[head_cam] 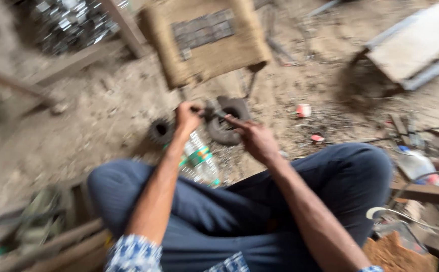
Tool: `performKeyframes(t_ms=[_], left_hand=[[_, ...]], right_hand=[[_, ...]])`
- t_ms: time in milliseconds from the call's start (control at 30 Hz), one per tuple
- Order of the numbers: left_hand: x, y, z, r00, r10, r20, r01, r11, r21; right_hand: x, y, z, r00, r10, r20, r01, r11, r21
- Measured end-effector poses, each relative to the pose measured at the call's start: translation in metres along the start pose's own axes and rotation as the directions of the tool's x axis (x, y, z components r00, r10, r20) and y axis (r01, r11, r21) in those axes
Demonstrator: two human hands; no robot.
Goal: The person sits on the ground and repeatedly hammers a small metal piece placed on a metal anvil. They adjust the piece between strikes and continue hammering throughout the clip.
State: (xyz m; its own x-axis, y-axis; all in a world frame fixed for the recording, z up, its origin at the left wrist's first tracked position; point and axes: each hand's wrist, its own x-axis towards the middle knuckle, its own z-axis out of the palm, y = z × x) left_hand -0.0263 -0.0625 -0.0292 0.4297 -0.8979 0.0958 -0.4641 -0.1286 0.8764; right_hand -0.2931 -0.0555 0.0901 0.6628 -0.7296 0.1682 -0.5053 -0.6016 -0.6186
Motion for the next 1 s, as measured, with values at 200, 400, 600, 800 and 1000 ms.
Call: performKeyframes(t_ms=[200, 400, 600, 800, 1000], left_hand=[[-0.006, 0.019, -0.008, 0.993, -0.107, -0.041, 0.109, 0.992, 0.062], [0.002, 0.033, -0.007, 0.912, -0.402, 0.079, 0.406, 0.913, -0.048], [0.001, 0.029, -0.012, 0.926, -0.376, 0.026, 0.377, 0.922, -0.086], [0.001, 0.032, -0.017, 0.893, -0.450, 0.010, 0.443, 0.876, -0.191], [0.003, 0.027, -0.018, 0.923, -0.386, 0.001, 0.386, 0.922, -0.018]], right_hand=[[0.000, -0.010, 0.004, 0.993, 0.088, 0.076, -0.086, 0.996, -0.020], [0.002, -0.005, 0.007, 0.999, 0.042, 0.011, -0.042, 0.999, -0.021], [0.002, -0.005, 0.014, 1.000, 0.003, -0.022, -0.003, 1.000, -0.013], [0.003, -0.004, 0.016, 0.998, 0.033, 0.044, -0.030, 0.997, -0.064], [0.002, -0.006, 0.020, 1.000, -0.010, -0.003, 0.010, 1.000, 0.018]])
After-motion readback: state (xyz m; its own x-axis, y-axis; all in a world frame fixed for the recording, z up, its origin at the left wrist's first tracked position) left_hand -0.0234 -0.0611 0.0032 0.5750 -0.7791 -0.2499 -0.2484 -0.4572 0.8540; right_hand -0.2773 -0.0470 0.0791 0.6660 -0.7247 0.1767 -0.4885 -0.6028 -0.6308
